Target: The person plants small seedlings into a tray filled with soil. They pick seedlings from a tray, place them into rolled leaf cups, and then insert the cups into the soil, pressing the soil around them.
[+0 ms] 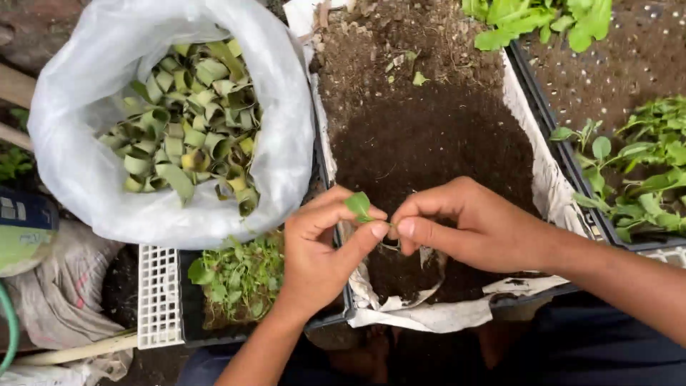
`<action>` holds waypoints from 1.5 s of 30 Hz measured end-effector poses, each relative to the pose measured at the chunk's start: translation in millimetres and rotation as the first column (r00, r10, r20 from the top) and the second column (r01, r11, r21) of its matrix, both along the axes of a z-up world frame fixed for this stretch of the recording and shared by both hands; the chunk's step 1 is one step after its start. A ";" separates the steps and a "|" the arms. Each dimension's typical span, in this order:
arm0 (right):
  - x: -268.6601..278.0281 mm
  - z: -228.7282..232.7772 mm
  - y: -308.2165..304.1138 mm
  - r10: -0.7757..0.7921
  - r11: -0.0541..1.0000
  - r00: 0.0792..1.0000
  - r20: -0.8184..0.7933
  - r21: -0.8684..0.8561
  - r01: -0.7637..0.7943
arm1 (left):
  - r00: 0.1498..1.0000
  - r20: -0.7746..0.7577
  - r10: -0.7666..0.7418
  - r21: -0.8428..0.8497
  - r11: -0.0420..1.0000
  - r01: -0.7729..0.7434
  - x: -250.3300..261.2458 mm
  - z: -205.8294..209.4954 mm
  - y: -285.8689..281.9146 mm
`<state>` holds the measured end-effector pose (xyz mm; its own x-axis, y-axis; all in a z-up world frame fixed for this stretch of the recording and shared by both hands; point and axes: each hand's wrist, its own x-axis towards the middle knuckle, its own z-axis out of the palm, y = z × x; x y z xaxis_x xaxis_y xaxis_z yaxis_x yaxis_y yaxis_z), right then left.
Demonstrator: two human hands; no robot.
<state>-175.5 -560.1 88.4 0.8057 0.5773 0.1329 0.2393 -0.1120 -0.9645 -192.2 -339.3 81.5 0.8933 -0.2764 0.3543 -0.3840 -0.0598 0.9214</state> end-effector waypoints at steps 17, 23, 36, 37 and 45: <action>38.3 -80.1 23.1 0.324 0.605 0.920 0.219 -0.796 -0.024 | 0.996 0.086 -0.040 0.499 0.866 -0.008 26.5 -56.5 17.0; 37.8 -79.1 23.5 0.277 0.592 0.940 0.198 -0.806 -0.004 | 0.992 0.124 0.006 0.555 0.829 -0.074 29.4 -70.2 9.9; 64.0 -51.0 2.2 0.061 0.452 0.948 0.312 -0.856 0.252 | 0.987 0.158 0.027 0.587 0.802 -0.116 25.0 -82.0 13.1; 63.1 -58.6 2.3 0.112 0.410 0.934 0.340 -0.872 0.269 | 0.988 0.150 0.029 0.600 0.792 -0.115 25.1 -82.0 12.9; 74.4 -70.6 -10.2 0.151 0.333 0.950 0.274 -0.919 0.212 | 0.986 0.153 0.058 0.587 0.798 -0.138 21.9 -84.1 14.7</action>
